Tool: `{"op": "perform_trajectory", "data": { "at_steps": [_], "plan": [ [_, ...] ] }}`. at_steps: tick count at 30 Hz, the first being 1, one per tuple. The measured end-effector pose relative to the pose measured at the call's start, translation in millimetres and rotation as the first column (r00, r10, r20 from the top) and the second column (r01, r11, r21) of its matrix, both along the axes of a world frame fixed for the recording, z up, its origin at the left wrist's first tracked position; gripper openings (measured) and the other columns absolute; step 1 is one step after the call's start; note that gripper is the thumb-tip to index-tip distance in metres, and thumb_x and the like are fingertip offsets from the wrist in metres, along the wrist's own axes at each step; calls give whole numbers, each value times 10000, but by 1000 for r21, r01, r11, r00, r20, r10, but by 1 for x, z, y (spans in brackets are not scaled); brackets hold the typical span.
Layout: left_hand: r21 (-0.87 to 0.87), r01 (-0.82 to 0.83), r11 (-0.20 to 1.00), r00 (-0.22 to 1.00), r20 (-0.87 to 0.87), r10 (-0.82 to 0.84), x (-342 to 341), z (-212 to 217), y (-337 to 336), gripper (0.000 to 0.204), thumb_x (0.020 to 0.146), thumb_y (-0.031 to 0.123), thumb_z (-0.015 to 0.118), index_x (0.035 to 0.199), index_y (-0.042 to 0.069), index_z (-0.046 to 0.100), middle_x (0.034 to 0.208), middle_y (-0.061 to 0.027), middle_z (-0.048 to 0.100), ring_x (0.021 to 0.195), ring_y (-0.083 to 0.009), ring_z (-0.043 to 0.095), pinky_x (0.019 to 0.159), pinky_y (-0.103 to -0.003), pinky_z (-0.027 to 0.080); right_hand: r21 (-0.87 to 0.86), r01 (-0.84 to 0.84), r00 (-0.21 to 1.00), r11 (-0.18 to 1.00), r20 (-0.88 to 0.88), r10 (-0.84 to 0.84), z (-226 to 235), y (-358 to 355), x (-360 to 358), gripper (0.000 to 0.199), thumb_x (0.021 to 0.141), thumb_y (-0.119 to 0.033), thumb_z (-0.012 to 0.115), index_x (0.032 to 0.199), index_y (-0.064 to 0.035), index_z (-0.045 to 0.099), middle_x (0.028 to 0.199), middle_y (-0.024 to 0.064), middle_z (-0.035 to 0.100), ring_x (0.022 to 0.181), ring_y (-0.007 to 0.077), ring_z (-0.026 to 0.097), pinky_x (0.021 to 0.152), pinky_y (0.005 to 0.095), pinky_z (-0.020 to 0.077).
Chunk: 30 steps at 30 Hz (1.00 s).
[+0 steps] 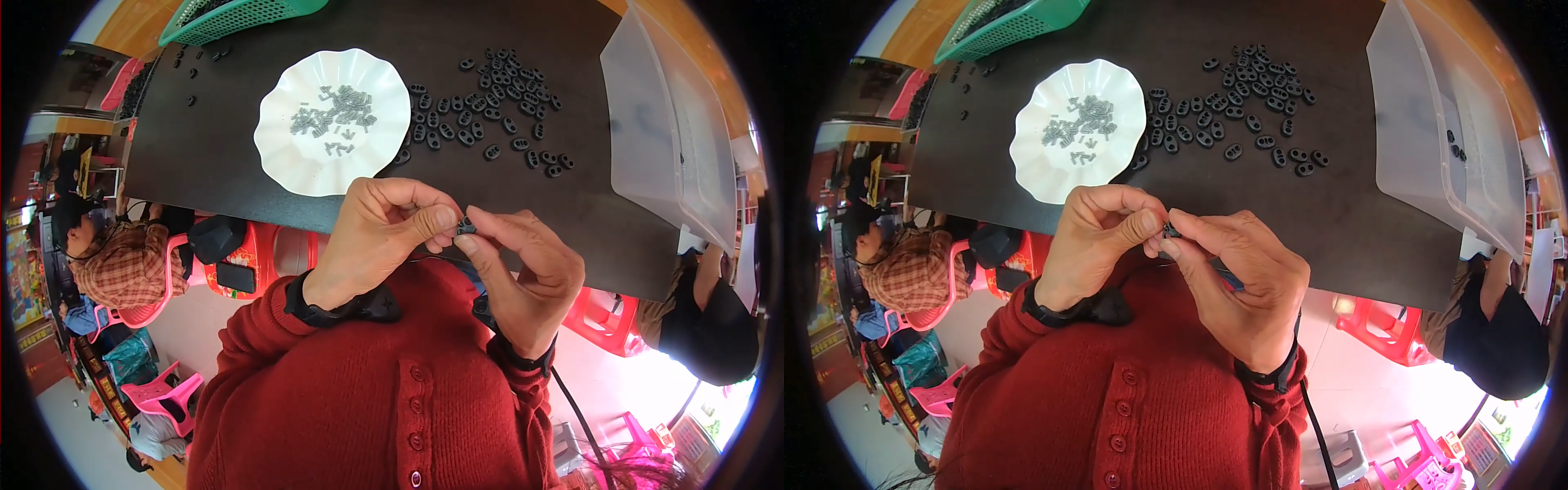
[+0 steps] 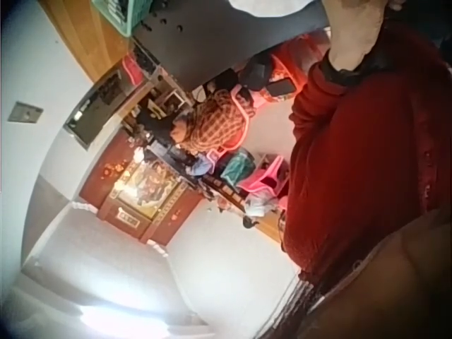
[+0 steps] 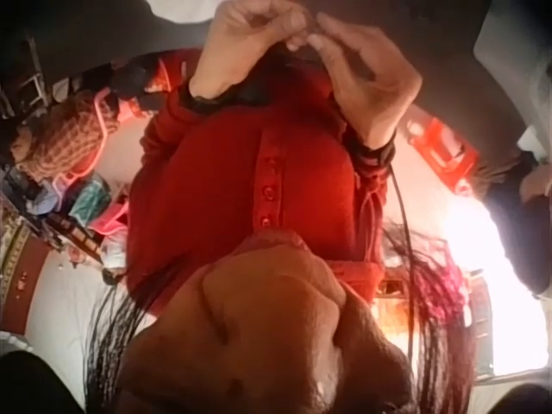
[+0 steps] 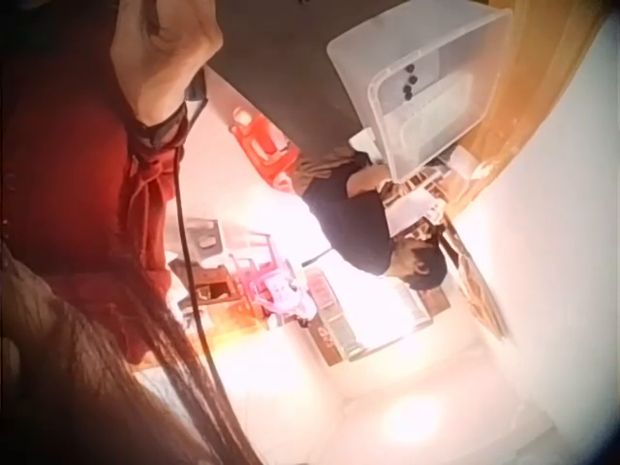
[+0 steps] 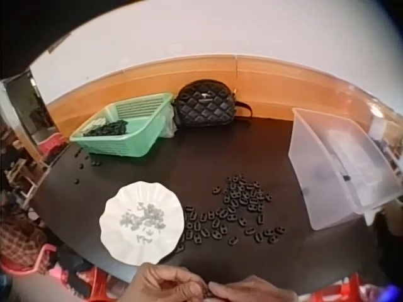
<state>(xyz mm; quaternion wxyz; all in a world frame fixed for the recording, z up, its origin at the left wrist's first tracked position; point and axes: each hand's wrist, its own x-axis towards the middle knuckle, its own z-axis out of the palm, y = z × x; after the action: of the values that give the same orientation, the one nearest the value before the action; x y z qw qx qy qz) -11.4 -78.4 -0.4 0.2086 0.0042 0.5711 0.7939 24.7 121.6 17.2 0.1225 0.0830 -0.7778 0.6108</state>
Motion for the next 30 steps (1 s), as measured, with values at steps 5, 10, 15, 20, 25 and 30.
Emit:
{"op": "perform_trajectory", "data": {
  "at_steps": [5,10,15,20,25,30],
  "plan": [
    [-77,7,997,992,-121,-16,-3,7,0,118,1034,63,779,1047,-51,805,909,-83,762,764,-112,670,722,-262,571,3,0,1000,1000,7,0,6,-2,0,322,844,105,852,1146,-5,837,999,120,827,841,209,740,756,317,586],
    [-177,-29,984,971,-238,-14,-5,20,4,106,1033,45,777,1059,-52,809,915,-84,763,768,-105,671,723,-254,574,30,38,997,999,-64,-36,8,-4,-3,327,825,164,829,1128,42,831,1001,144,816,854,179,711,769,281,541],
    [-103,42,994,982,-178,-60,-17,36,11,183,1067,77,746,1169,-62,804,925,-65,784,780,-91,683,729,-250,581,-53,97,989,994,-109,-102,5,-7,-8,332,859,152,818,1163,19,834,1002,139,804,864,179,734,778,272,575],
    [-25,-2,1000,993,-121,-1,-23,34,7,214,1042,128,785,1163,-44,826,878,-64,796,778,-74,718,733,-227,600,-82,116,981,990,-146,-127,8,-15,-13,332,881,162,805,1182,24,831,1017,146,791,891,151,732,784,249,566],
    [-92,22,996,997,-70,-29,-32,41,-5,173,1049,69,753,1171,-27,829,937,-89,809,804,-105,718,775,-257,605,-37,132,973,991,-189,-136,12,-17,-23,351,874,161,814,1197,25,828,1009,138,791,881,143,730,778,242,560],
    [-28,88,996,995,-41,-89,-39,42,-12,187,1021,92,800,1160,-31,829,933,-108,808,808,-121,724,774,-275,609,-190,67,998,979,16,-66,19,-14,-25,319,883,134,822,1183,27,833,987,130,805,880,142,731,795,251,553]
  ]
}}
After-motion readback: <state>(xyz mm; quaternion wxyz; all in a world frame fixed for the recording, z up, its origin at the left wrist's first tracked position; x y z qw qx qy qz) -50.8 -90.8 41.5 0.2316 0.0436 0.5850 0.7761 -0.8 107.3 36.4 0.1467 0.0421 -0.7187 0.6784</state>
